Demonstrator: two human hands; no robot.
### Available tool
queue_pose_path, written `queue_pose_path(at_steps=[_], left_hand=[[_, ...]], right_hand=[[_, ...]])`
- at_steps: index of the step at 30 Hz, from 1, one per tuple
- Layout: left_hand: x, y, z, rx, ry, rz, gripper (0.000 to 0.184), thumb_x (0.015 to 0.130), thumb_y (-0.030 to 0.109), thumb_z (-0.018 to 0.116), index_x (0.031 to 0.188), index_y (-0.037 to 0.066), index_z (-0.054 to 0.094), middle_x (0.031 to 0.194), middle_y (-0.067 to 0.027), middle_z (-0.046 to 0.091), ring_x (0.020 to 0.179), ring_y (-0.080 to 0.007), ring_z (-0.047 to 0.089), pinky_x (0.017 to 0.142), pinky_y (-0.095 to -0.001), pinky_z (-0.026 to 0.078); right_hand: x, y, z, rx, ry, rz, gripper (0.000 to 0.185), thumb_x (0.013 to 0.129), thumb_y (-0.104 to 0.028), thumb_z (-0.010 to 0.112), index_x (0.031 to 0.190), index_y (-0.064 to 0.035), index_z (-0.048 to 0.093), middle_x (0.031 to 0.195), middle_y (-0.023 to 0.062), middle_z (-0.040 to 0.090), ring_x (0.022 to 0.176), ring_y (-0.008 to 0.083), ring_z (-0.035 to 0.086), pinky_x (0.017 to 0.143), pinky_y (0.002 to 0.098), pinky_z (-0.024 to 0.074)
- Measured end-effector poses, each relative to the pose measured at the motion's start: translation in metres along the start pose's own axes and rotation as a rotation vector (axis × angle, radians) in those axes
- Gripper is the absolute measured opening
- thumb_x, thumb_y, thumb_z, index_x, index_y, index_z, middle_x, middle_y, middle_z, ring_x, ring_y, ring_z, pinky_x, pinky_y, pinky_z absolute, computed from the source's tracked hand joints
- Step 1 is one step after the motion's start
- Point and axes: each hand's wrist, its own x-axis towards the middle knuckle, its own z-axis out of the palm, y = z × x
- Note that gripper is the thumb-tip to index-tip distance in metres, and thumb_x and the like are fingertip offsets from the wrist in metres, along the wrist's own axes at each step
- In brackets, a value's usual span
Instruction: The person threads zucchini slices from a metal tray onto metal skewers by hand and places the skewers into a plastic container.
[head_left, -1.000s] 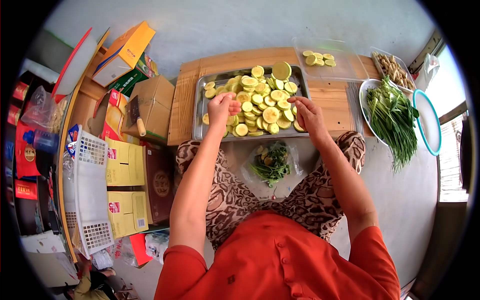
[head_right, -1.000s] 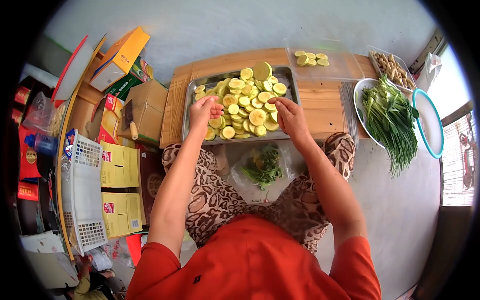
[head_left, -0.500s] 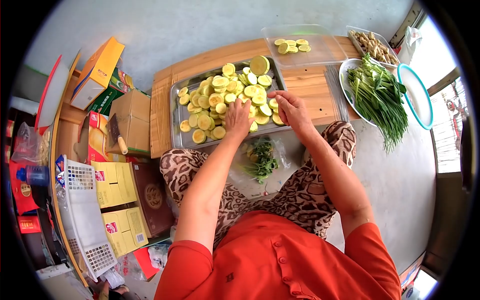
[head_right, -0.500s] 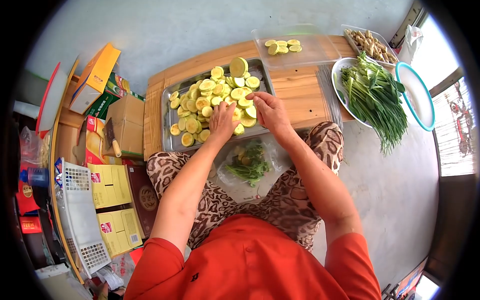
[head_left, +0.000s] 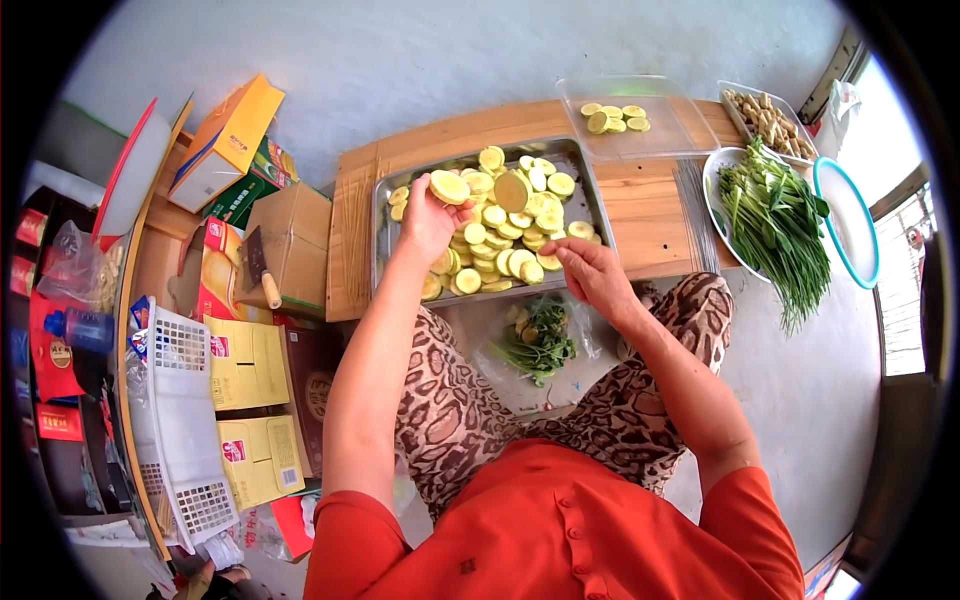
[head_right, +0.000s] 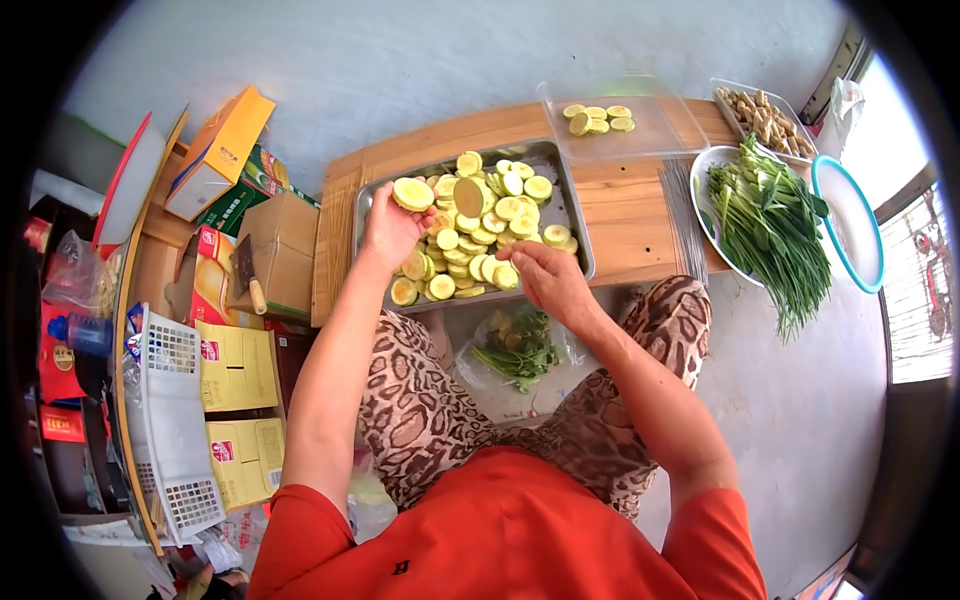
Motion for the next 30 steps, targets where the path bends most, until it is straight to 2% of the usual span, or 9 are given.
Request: queue_pose_path(at_steps=[7,11,13,15,18,19,21,30], left_hand=[[-0.007,0.002,-0.033,-0.297,0.039,-0.034,0.055,0.095,0.049,0.032,0.106,0.001,0.055,0.088,-0.0157,0.062,0.068,-0.022,0.057,0.064,-0.0324,0.049],[-0.013,0.006,-0.038,-0.419,0.154,0.007,0.058,0.095,0.051,0.031,0.105,-0.001,0.055,0.088,-0.0174,0.06,0.072,-0.0224,0.057,0.067,-0.0318,0.05],[-0.013,0.009,-0.046,-0.437,0.136,0.032,0.06,0.095,0.052,0.03,0.105,-0.003,0.054,0.089,-0.0179,0.06,0.074,-0.0229,0.057,0.069,-0.0318,0.05],[-0.012,0.01,-0.05,-0.502,0.137,0.07,0.06,0.097,0.047,0.026,0.11,-0.005,0.052,0.097,-0.0192,0.057,0.077,-0.0227,0.054,0.071,-0.0327,0.049],[-0.014,0.013,-0.051,-0.503,0.09,0.084,0.058,0.095,0.046,0.027,0.102,-0.004,0.056,0.09,-0.0179,0.06,0.075,-0.0245,0.058,0.071,-0.0348,0.051],[-0.015,0.014,-0.05,-0.504,0.09,0.084,0.058,0.095,0.046,0.027,0.102,-0.004,0.056,0.09,-0.0179,0.06,0.075,-0.0245,0.058,0.071,-0.0348,0.051],[-0.016,0.015,-0.048,-0.489,0.114,0.104,0.054,0.096,0.038,0.026,0.112,-0.006,0.051,0.099,-0.0198,0.057,0.078,-0.0238,0.055,0.073,-0.034,0.049],[-0.015,0.016,-0.044,-0.5,0.09,0.103,0.042,0.09,0.027,0.033,0.107,-0.005,0.054,0.097,-0.0188,0.058,0.078,-0.0242,0.056,0.072,-0.0344,0.049]], right_hand=[[-0.006,0.001,0.03,-0.077,-0.146,0.087,0.023,0.096,-0.018,0.045,0.105,-0.0052,0.062,0.057,-0.0085,0.037,0.05,0.0019,0.034,0.045,0.0187,0.0299],[-0.002,0.005,0.038,-0.1,-0.209,0.097,0.024,0.096,-0.019,0.045,0.105,-0.0053,0.062,0.056,-0.0081,0.038,0.05,0.002,0.034,0.045,0.0188,0.0311],[0.0,0.008,0.04,-0.115,-0.22,0.093,0.024,0.096,-0.019,0.045,0.105,-0.005,0.062,0.057,-0.008,0.038,0.05,0.0019,0.034,0.045,0.0187,0.0313],[0.001,0.009,0.041,-0.127,-0.224,0.095,0.024,0.096,-0.019,0.045,0.105,-0.0048,0.062,0.057,-0.0079,0.039,0.05,0.0017,0.035,0.045,0.0187,0.0315],[0.001,0.005,0.042,-0.136,-0.234,0.084,0.024,0.096,-0.019,0.045,0.106,-0.0048,0.062,0.057,-0.008,0.039,0.051,0.0014,0.035,0.046,0.0185,0.032],[0.001,0.004,0.043,-0.124,-0.234,0.09,0.024,0.096,-0.019,0.045,0.106,-0.0047,0.062,0.058,-0.008,0.039,0.051,0.0015,0.035,0.046,0.0184,0.0318],[0.001,0.002,0.044,-0.113,-0.235,0.098,0.024,0.096,-0.019,0.045,0.106,-0.0045,0.062,0.058,-0.0081,0.04,0.051,0.0015,0.035,0.046,0.0183,0.0317],[0.0,0.001,0.047,-0.08,-0.245,0.106,0.023,0.097,-0.017,0.044,0.106,-0.0032,0.061,0.057,-0.0077,0.039,0.05,0.0015,0.034,0.045,0.0181,0.0301]])
